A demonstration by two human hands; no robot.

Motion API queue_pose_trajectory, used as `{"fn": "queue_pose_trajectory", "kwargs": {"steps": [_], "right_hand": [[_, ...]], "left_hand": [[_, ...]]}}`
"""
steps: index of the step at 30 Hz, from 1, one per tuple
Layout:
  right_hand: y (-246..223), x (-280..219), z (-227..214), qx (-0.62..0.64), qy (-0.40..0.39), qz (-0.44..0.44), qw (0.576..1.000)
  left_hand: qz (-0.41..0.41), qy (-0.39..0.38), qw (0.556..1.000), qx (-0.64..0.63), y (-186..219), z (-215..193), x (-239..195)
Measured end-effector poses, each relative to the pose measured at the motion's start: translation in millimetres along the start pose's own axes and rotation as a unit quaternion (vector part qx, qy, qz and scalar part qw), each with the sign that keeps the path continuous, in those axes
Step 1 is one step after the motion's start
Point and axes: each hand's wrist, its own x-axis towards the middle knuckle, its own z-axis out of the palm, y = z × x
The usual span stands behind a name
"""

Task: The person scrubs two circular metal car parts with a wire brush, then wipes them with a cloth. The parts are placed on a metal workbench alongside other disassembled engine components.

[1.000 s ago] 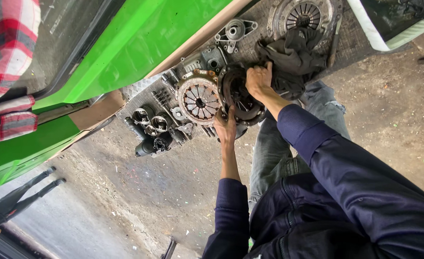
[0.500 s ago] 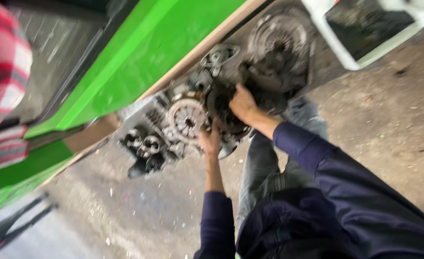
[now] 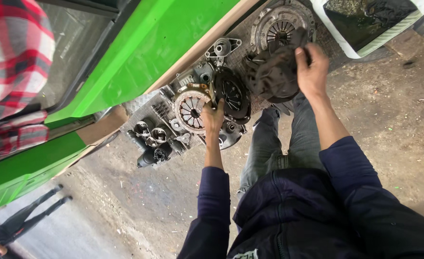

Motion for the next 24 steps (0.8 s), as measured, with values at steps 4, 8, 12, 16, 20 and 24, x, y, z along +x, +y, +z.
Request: {"fn": "queue_pose_trajectory", "kwargs": {"steps": [4, 8, 12, 16, 20, 24], "right_hand": [[-6.3, 27.2, -37.7, 0.042, 0.044, 0.021, 0.998], [-2.5, 26.6, -55.6, 0.086, 0.044, -0.007, 0.995], [9.5, 24.3, -43.5, 0.023, -0.009, -0.001, 1.0], [17.5, -9.9, 16.1, -0.091, -0.051, -0.027, 0.994], [6.3, -45.9, 67.5, -0.134, -0.191, 0.012, 0.972], [-9.6, -34.6, 72.7, -0.118, -0.149, 0.01, 0.982]], "left_hand": [[0.056, 0.034, 0.99, 0.125, 25.8, 20.3, 33.2], [0.094, 0.013, 0.98, 0.176, 48.8, 20.1, 51.6], [-0.042, -0.061, 0.978, 0.194, 80.6, 23.7, 63.0], [-0.075, -0.029, 0.987, 0.139, 82.7, 20.9, 63.3], [-0.061, 0.031, 0.989, 0.134, 51.9, 19.6, 64.5], [-0.169, -0.009, 0.982, 0.08, 20.7, 22.4, 64.5]]}}
